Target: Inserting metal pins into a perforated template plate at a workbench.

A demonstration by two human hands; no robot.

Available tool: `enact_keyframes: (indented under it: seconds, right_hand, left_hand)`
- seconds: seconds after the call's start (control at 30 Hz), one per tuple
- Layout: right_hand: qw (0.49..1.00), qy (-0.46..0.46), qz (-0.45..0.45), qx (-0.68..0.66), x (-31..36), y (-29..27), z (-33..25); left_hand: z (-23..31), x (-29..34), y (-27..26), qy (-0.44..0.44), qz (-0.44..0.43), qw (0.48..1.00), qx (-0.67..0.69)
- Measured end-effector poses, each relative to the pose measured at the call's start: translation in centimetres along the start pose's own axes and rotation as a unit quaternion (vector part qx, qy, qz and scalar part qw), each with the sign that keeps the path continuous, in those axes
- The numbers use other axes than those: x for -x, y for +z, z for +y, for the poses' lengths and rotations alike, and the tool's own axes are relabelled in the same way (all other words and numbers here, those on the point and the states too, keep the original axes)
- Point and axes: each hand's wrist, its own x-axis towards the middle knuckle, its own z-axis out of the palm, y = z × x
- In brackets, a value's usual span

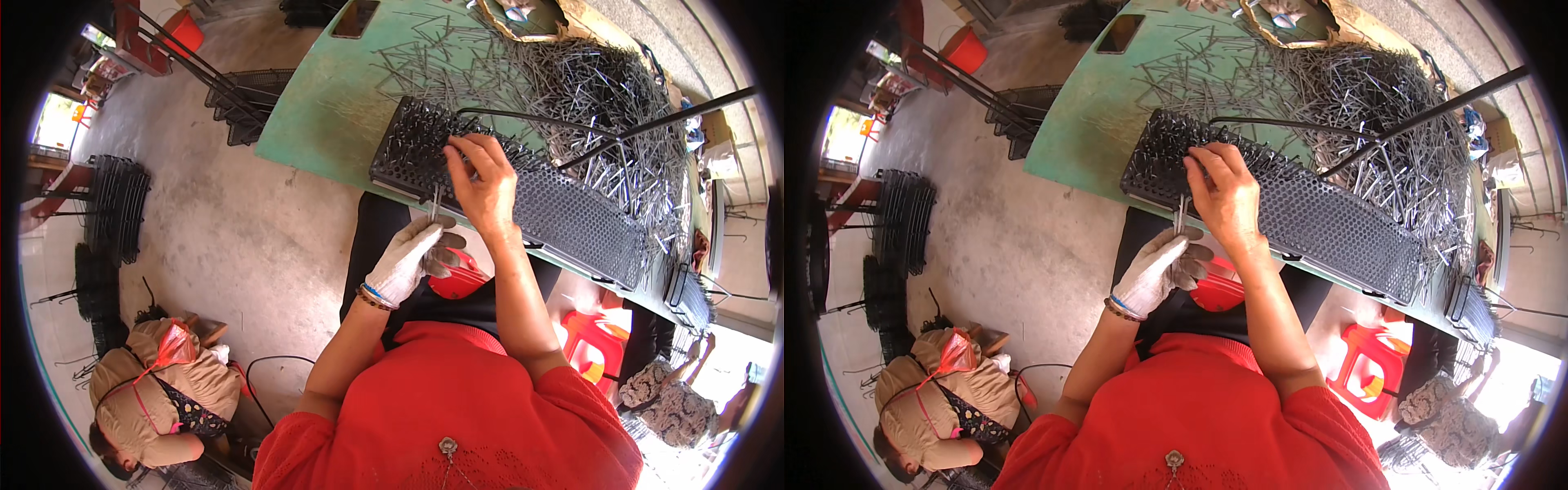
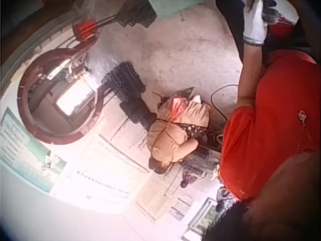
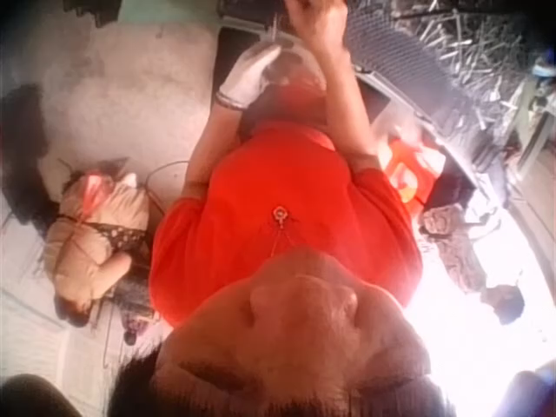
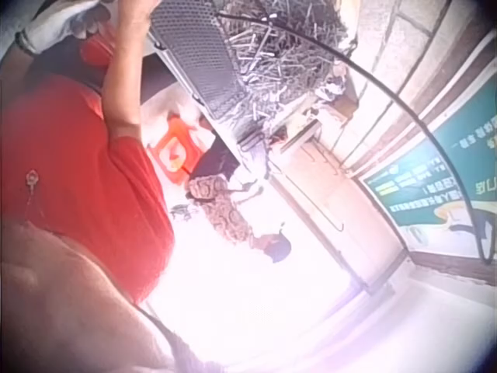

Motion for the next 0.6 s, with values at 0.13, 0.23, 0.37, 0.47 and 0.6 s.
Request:
enact_keyframes:
  seconds: [0.13, 0.23, 0.37, 0.47, 0.6]
  right_hand:
    - [0.983, 0.102, -0.119, -0.092, 0.3, -1.5, -0.9]
    - [0.969, 0.134, -0.177, -0.11, 1.3, -1.9, -0.2]
    - [0.933, 0.217, -0.219, -0.183, 1.6, -1.8, 0.2]
    - [0.917, 0.26, -0.214, -0.214, 1.5, -1.9, 0.1]
    - [0.92, 0.291, -0.139, -0.223, 1.0, -1.8, -0.5]
  left_hand:
    - [0.2, 0.3, 0.0, 0.031, -0.012, 0.999, 0.014]
    - [0.4, 0.1, 0.3, 0.051, -0.029, 0.998, 0.013]
    - [0.5, 0.2, 0.3, 0.037, -0.026, 0.999, -0.009]
    - [0.5, 0.3, 0.3, 0.041, -0.025, 0.999, -0.002]
    - [0.1, 0.0, -0.5, 0.047, -0.012, 0.999, 0.023]
